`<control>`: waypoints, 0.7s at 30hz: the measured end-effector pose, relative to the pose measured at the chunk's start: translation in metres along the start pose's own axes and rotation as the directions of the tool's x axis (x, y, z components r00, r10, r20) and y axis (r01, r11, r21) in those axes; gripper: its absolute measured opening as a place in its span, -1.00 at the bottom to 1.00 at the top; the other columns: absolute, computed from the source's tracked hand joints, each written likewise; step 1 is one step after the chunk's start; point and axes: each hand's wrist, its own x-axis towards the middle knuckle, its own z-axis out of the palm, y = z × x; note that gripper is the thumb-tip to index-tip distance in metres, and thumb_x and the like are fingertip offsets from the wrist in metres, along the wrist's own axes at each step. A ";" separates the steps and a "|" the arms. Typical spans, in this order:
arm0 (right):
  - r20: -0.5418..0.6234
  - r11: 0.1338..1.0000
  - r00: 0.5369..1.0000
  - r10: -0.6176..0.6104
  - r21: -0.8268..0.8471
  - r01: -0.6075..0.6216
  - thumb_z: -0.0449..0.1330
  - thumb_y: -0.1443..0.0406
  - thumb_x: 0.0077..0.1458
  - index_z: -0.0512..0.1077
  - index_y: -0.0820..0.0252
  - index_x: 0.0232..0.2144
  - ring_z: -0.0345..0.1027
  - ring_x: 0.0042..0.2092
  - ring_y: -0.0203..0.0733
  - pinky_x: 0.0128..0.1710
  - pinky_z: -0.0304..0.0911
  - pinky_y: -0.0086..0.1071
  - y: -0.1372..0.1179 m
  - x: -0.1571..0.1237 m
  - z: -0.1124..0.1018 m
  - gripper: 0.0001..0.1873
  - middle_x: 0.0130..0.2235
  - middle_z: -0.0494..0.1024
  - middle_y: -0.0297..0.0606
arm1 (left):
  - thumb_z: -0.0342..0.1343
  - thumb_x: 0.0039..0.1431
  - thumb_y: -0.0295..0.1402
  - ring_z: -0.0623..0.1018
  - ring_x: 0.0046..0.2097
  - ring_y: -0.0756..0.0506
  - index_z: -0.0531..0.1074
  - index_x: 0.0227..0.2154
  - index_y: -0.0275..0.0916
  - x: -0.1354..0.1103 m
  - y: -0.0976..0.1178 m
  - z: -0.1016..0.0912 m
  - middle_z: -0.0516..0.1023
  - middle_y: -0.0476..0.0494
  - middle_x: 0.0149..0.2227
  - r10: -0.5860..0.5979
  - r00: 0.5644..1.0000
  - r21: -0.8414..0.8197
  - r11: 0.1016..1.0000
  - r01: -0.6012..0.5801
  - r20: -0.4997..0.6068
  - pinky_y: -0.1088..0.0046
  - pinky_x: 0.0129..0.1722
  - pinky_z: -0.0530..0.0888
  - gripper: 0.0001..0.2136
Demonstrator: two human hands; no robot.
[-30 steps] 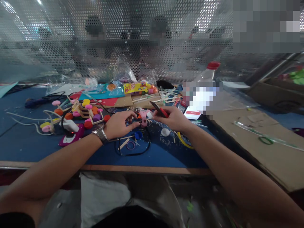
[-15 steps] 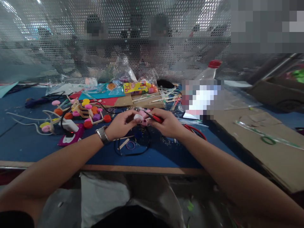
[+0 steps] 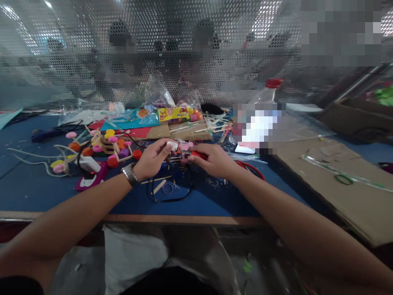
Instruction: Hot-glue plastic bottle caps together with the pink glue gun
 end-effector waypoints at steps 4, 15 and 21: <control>0.003 1.000 1.000 -0.004 -0.008 0.004 0.05 -0.04 0.28 0.59 0.16 -0.22 0.46 -0.21 -0.04 -0.22 0.21 -0.30 0.001 0.000 0.001 -0.52 -0.22 0.66 -0.12 | -0.01 0.32 0.09 0.47 -0.39 -0.03 0.46 -0.08 -0.30 0.000 -0.001 0.000 0.53 -0.13 -0.33 0.017 1.000 0.037 0.999 -0.017 0.007 0.45 -0.36 0.44 -0.50; -0.001 1.000 1.000 -0.015 0.022 0.015 0.07 -0.03 0.28 0.59 0.14 -0.24 0.43 -0.25 -0.08 -0.23 0.19 -0.30 0.000 0.000 0.000 -0.55 -0.26 0.63 -0.16 | 0.01 0.32 0.06 0.47 -0.35 -0.05 0.43 -0.05 -0.30 -0.002 0.000 0.000 0.50 -0.12 -0.32 0.011 1.000 0.017 1.000 -0.011 0.016 0.44 -0.35 0.44 -0.52; -0.004 1.000 1.000 -0.022 -0.004 0.022 0.09 -0.04 0.28 0.59 0.15 -0.24 0.44 -0.24 -0.08 -0.22 0.18 -0.31 0.002 0.000 0.001 -0.55 -0.24 0.64 -0.15 | -0.01 0.34 0.03 0.47 -0.34 -0.05 0.41 -0.04 -0.29 -0.003 -0.002 -0.002 0.48 -0.11 -0.32 0.018 0.999 0.036 0.999 -0.019 0.026 0.44 -0.34 0.44 -0.55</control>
